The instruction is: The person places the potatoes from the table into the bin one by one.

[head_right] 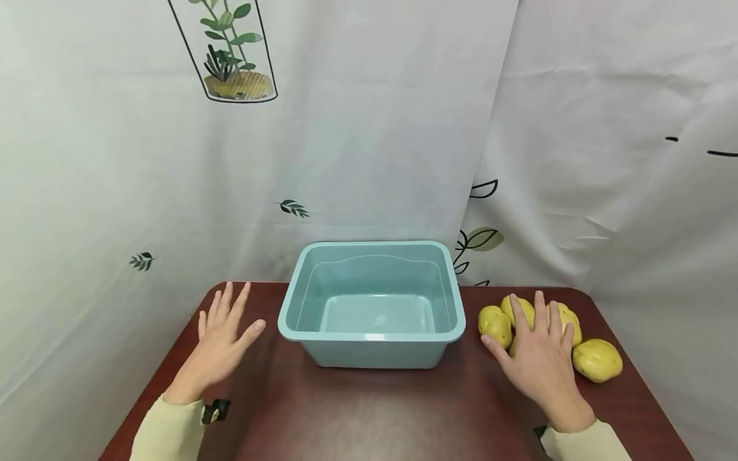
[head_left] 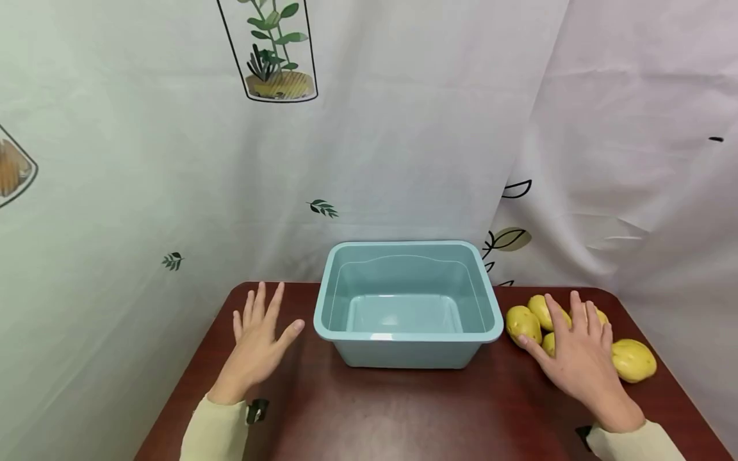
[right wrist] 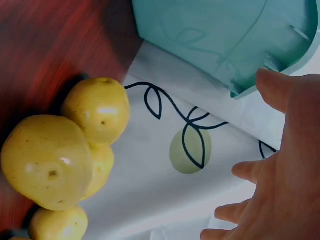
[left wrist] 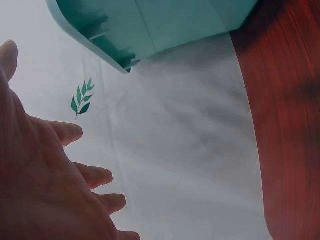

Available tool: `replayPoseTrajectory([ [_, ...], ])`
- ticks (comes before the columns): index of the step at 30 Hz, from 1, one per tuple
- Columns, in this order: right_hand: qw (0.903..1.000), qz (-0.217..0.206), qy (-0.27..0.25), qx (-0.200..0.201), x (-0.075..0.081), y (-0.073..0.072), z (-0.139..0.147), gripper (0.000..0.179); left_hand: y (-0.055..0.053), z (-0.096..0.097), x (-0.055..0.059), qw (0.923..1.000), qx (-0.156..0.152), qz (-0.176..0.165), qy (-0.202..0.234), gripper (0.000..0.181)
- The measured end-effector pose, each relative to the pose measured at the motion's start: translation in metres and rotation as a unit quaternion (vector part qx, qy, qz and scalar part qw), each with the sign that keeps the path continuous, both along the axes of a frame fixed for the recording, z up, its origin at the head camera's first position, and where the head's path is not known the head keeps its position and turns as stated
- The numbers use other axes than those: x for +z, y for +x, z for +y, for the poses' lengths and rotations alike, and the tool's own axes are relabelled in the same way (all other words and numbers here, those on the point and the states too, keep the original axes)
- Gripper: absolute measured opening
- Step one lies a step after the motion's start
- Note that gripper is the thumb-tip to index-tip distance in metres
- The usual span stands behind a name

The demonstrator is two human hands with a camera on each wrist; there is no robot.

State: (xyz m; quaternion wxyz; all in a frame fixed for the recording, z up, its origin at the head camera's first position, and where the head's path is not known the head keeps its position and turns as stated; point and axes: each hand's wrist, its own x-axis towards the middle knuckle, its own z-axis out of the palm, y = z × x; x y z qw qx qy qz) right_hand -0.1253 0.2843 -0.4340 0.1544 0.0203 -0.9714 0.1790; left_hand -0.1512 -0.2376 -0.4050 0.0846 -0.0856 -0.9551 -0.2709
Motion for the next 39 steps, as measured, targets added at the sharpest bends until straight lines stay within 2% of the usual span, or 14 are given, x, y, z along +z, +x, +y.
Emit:
replayPoseTrajectory([
  [9, 0.9999, -0.011, 0.004, -0.004, -0.007, 0.003, 0.013, 0.095, -0.006, 0.014, 0.003, 0.9996, -0.02, 0.0, 0.022, 0.081],
  [17, 0.9999, 0.003, -0.01, 0.004, -0.016, -0.001, 0.023, 0.093, -0.012, 0.032, 0.006, 0.9986, -0.041, 0.007, 0.031, 0.082],
  [25, 0.9997, -0.018, -0.013, -0.006, -0.029, -0.001, 0.03, 0.097, -0.018, 0.052, 0.011, 0.9979, -0.06, 0.012, 0.02, 0.088],
  [30, 0.9996, -0.029, -0.006, -0.004, -0.034, 0.0, 0.035, 0.097, -0.019, 0.064, 0.013, 0.9972, -0.068, 0.004, 0.03, 0.091],
  [39, 0.999, -0.043, 0.007, -0.012, -0.043, 0.003, 0.04, 0.097, -0.023, 0.078, 0.009, 0.9974, -0.063, -0.011, 0.033, 0.103],
])
